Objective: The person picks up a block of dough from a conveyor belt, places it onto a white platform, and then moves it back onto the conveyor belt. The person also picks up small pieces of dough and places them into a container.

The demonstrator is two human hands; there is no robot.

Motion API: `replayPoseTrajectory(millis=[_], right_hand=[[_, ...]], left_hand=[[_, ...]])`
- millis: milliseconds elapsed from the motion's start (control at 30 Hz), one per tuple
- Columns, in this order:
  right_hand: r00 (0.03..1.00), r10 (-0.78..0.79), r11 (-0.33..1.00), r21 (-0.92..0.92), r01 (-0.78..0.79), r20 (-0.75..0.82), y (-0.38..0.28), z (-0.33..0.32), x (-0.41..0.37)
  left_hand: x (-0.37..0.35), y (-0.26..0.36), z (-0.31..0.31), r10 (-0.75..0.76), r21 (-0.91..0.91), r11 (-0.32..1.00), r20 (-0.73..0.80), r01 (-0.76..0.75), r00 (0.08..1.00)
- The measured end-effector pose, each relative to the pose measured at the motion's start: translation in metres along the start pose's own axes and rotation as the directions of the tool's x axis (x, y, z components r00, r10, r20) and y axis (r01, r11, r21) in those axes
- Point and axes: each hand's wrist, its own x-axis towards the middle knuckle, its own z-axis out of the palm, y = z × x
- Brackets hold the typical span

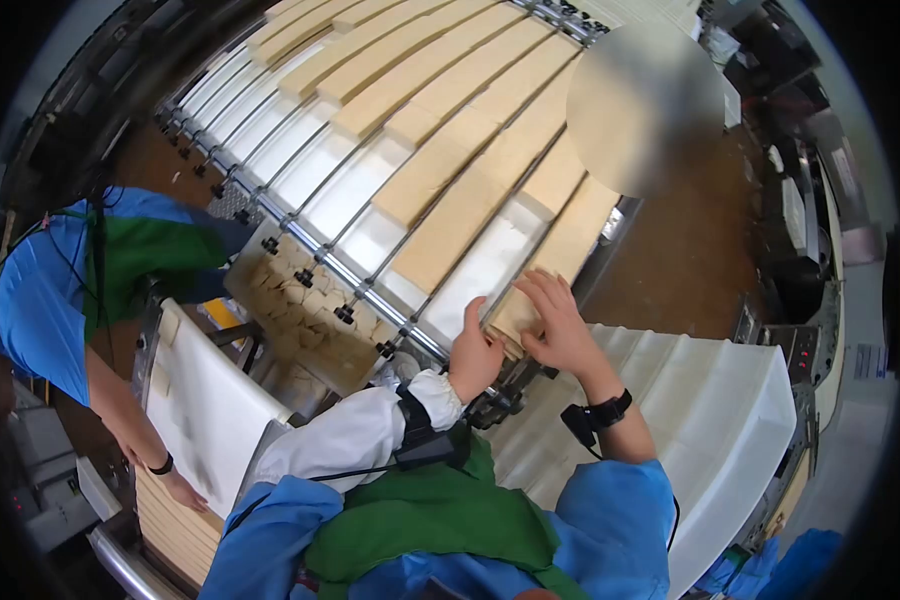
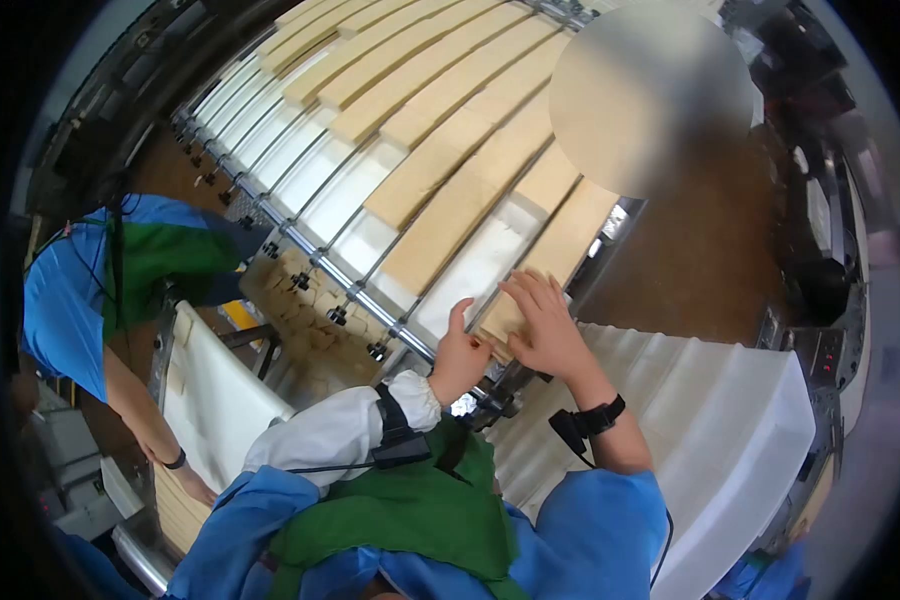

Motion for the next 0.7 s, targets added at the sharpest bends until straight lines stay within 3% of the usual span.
replayPoseTrajectory(millis=[67,167,233,300,367,400,500,533,600,700], right_hand=[[1.000,-0.017,1.000,-0.017,0.017,0.016,-0.005,0.008,0.000],[0.998,-0.032,0.973,-0.226,0.043,0.055,-0.019,0.024,0.007],[0.998,0.030,0.925,-0.379,-0.008,0.052,-0.013,0.036,0.009],[0.996,0.074,0.904,-0.419,-0.087,-0.047,-0.011,0.038,0.011],[0.999,0.048,0.897,-0.441,-0.044,-0.001,-0.026,0.033,0.018],[0.999,0.044,0.891,-0.453,-0.032,0.018,-0.036,0.034,0.021],[0.983,-0.180,0.946,-0.281,0.163,-0.036,-0.067,0.047,0.048],[0.973,-0.229,0.943,-0.253,0.215,-0.025,-0.086,0.056,0.060],[0.906,-0.423,0.894,-0.156,0.420,0.015,-0.122,0.084,0.084],[0.726,-0.676,0.736,0.064,0.674,0.127,-0.210,0.121,0.106]], left_hand=[[-0.003,-0.007,-0.005,-0.018,0.048,0.999,-0.010,0.018,1.000],[-0.014,-0.004,-0.038,-0.045,0.056,0.998,0.107,0.040,0.993],[-0.031,0.011,-0.082,-0.063,-0.014,0.998,0.239,0.069,0.969],[-0.053,0.008,-0.124,-0.005,-0.254,0.964,0.270,0.076,0.963],[-0.082,0.016,-0.173,0.030,-0.317,0.948,0.174,0.027,0.984],[-0.097,0.016,-0.193,-0.038,-0.365,0.928,0.112,0.077,0.993],[-0.130,-0.015,-0.229,-0.006,-0.341,0.936,-0.273,-0.091,0.962],[-0.142,-0.025,-0.240,-0.046,-0.366,0.927,-0.324,-0.081,0.945],[-0.167,-0.047,-0.261,-0.131,-0.421,0.904,-0.427,-0.069,0.895],[-0.211,-0.093,-0.287,-0.292,-0.497,0.868,-0.493,0.010,0.820]])
